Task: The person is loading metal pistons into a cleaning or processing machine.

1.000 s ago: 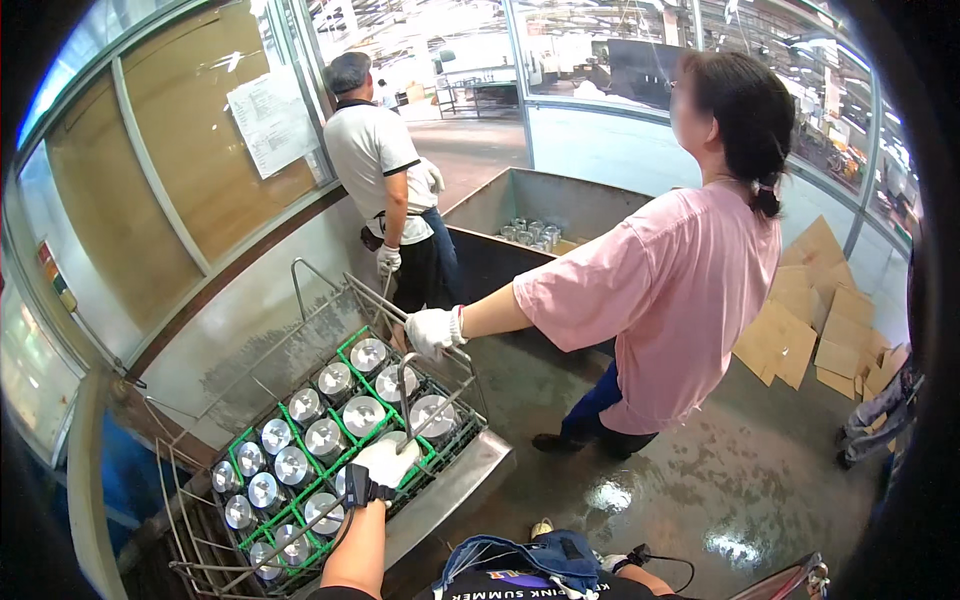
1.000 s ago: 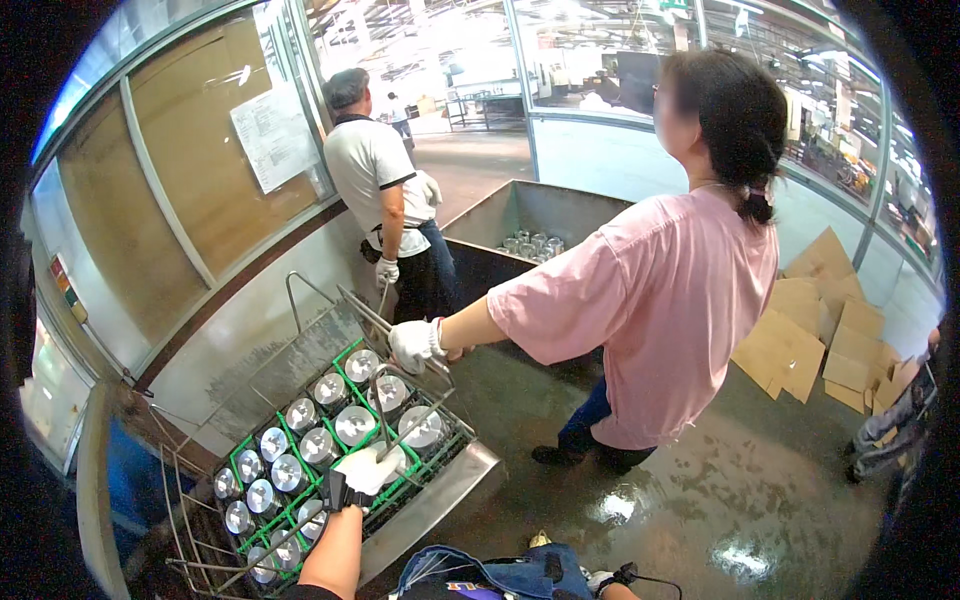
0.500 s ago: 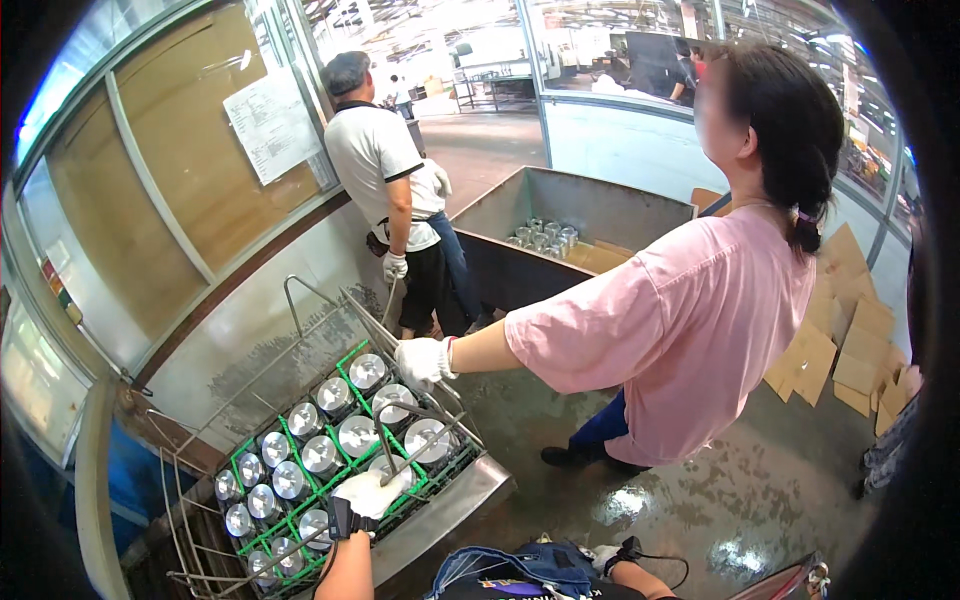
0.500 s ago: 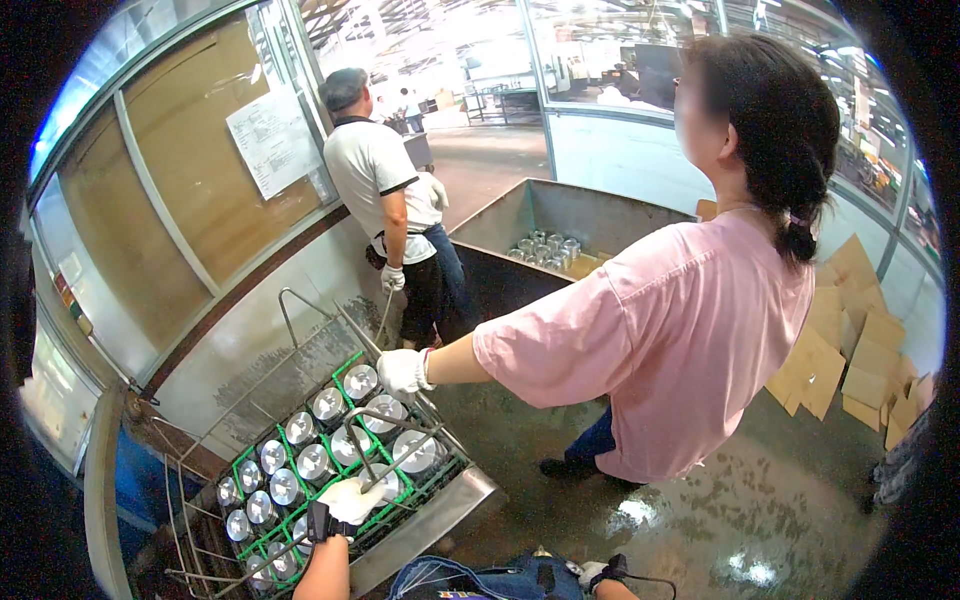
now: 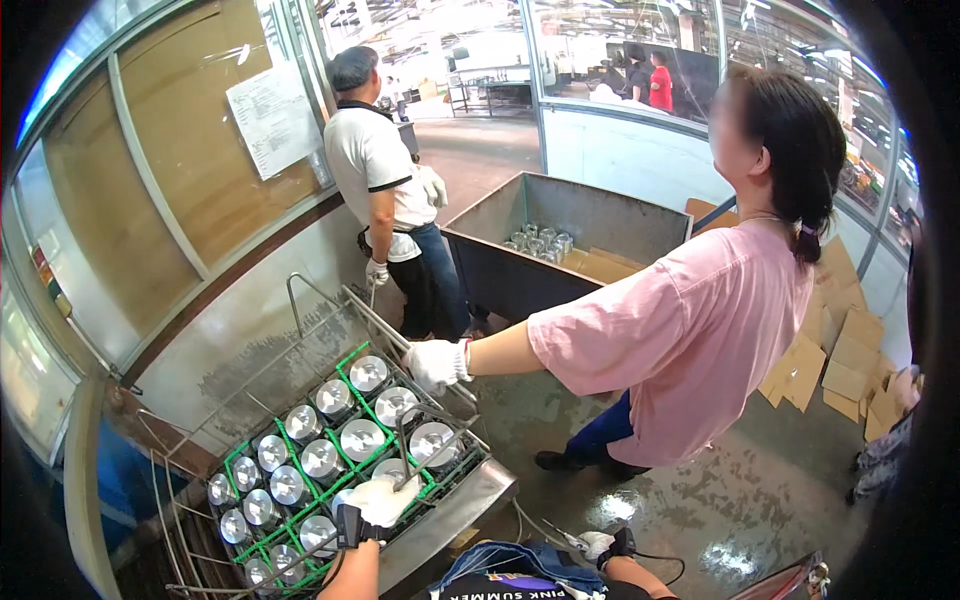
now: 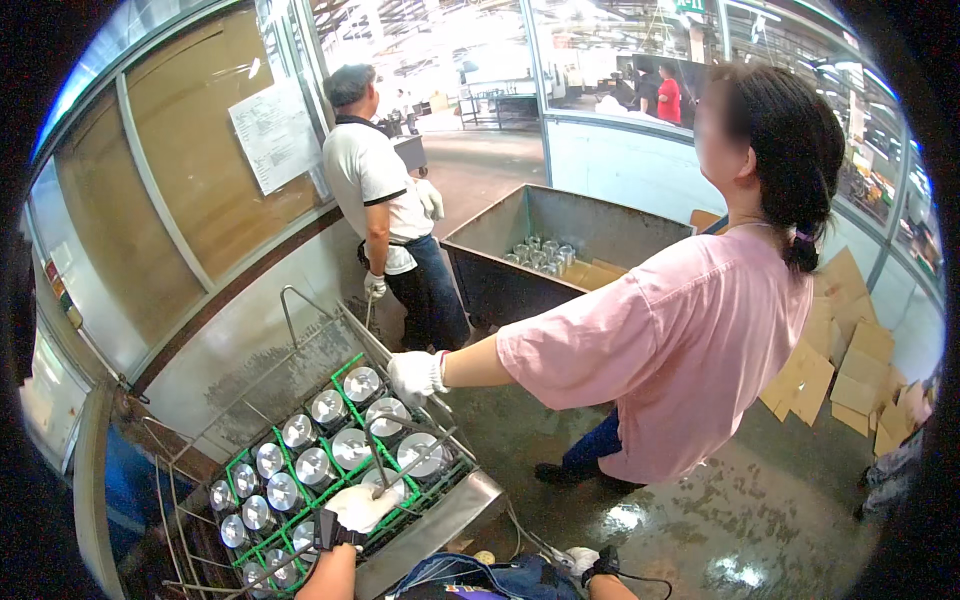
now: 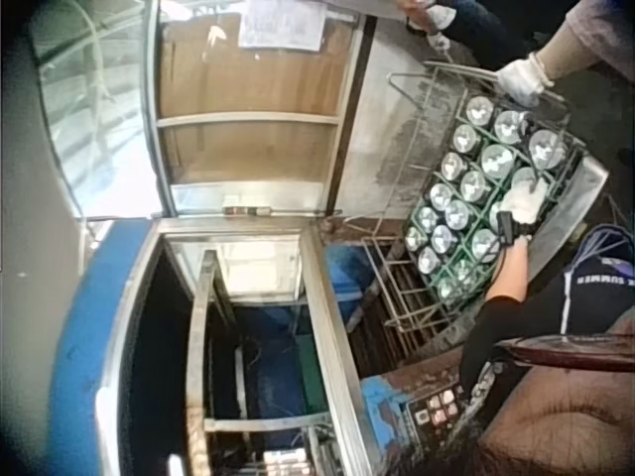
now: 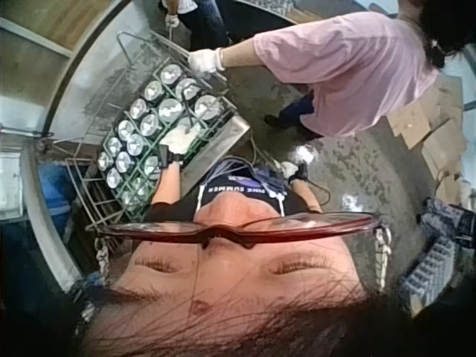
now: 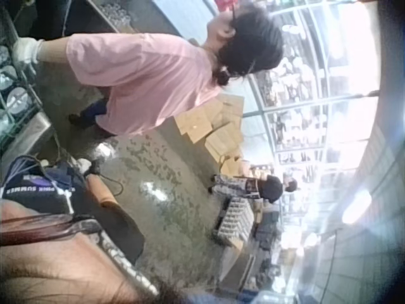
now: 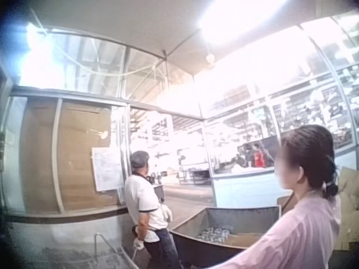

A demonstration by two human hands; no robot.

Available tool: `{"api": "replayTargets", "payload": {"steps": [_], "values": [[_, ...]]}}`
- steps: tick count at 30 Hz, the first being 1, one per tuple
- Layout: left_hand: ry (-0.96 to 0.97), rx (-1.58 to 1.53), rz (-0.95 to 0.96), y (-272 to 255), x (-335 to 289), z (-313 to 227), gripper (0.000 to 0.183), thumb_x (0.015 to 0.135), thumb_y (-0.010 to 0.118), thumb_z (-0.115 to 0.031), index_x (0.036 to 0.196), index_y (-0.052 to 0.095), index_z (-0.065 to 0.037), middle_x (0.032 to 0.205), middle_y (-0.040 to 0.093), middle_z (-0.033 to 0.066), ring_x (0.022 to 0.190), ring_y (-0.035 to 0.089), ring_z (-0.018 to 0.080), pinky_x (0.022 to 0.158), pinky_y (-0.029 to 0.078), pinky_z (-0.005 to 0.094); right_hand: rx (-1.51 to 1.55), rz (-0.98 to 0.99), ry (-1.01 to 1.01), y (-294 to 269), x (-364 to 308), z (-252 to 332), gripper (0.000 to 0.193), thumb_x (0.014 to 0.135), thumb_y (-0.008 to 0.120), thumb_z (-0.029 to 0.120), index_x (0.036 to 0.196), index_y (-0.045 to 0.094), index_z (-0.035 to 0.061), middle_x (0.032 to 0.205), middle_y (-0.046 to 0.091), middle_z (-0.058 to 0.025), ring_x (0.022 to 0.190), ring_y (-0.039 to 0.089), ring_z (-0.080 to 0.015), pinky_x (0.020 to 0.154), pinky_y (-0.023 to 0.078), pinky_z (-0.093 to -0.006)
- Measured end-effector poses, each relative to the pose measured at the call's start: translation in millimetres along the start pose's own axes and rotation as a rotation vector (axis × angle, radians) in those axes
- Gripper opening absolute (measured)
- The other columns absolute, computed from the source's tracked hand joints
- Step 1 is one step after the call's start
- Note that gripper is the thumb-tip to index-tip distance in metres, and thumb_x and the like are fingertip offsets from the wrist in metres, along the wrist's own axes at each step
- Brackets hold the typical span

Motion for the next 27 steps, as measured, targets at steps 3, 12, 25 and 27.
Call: {"api": "replayTargets", "payload": {"steps": [3, 12, 25, 27], "values": [[0.034, 0.055, -0.078, 2.5, 5.1, 2.3, 0.064, 0.087, 0.048, -0.063, 0.103, 0.071, -0.005, 0.091, 0.069, 0.0231, 0.091, 0.067, 0.0386, 0.082, 0.051, 0.0424, 0.061, 0.066, 0.01, 53.6, 18.8, -20.1, 0.033, 0.079, 0.061, 0.033, 0.103, 0.069, 0.012, 0.097, 0.071, -0.0141, 0.095, 0.066, -0.0293, 0.081, 0.049, -0.04], [0.146, -0.018, -0.123, -3.1, -20.4, 1.9, 0.058, 0.084, 0.051, -0.053, 0.108, 0.066, -0.002, 0.1, 0.066, 0.0254, 0.096, 0.065, 0.0399, 0.087, 0.05, 0.0454, -0.156, 0.027, 0.057, 46.8, 16.6, -14.4, 0.038, 0.085, 0.054, 0.048, 0.089, 0.07, 0.0142, 0.089, 0.071, -0.0133, 0.089, 0.068, -0.0329, 0.078, 0.051, -0.0438], [0.005, -0.019, -0.113, -79.2, 7.7, 78.9, 0.062, 0.083, 0.057, -0.062, 0.109, 0.065, -0.006, 0.093, 0.068, 0.0178, 0.09, 0.066, 0.0311, 0.08, 0.048, 0.0398, 0.864, -0.237, -0.093, -150.3, -91.3, 187.4, 0.034, 0.086, 0.068, 0.037, 0.108, 0.067, 0.0111, 0.091, 0.068, -0.006, 0.087, 0.067, -0.0169, 0.076, 0.053, -0.0307], [0.059, 0.109, -0.161, -85.5, 16.6, 75.3, 0.064, 0.082, 0.055, -0.063, 0.108, 0.066, -0.006, 0.097, 0.068, 0.02, 0.093, 0.065, 0.0354, 0.082, 0.049, 0.0436, 0.448, -0.255, -0.032, -169.4, -93.7, 226.8, 0.033, 0.082, 0.068, 0.04, 0.103, 0.068, 0.0144, 0.093, 0.07, -0.0041, 0.087, 0.067, -0.0143, 0.077, 0.052, -0.0285]]}}
Point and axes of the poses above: each hand's wrist, its own x-axis towards the middle knuckle, its own y-axis out of the palm, z = x × y, the point moved 6 cm from there along x, towards the middle knuckle
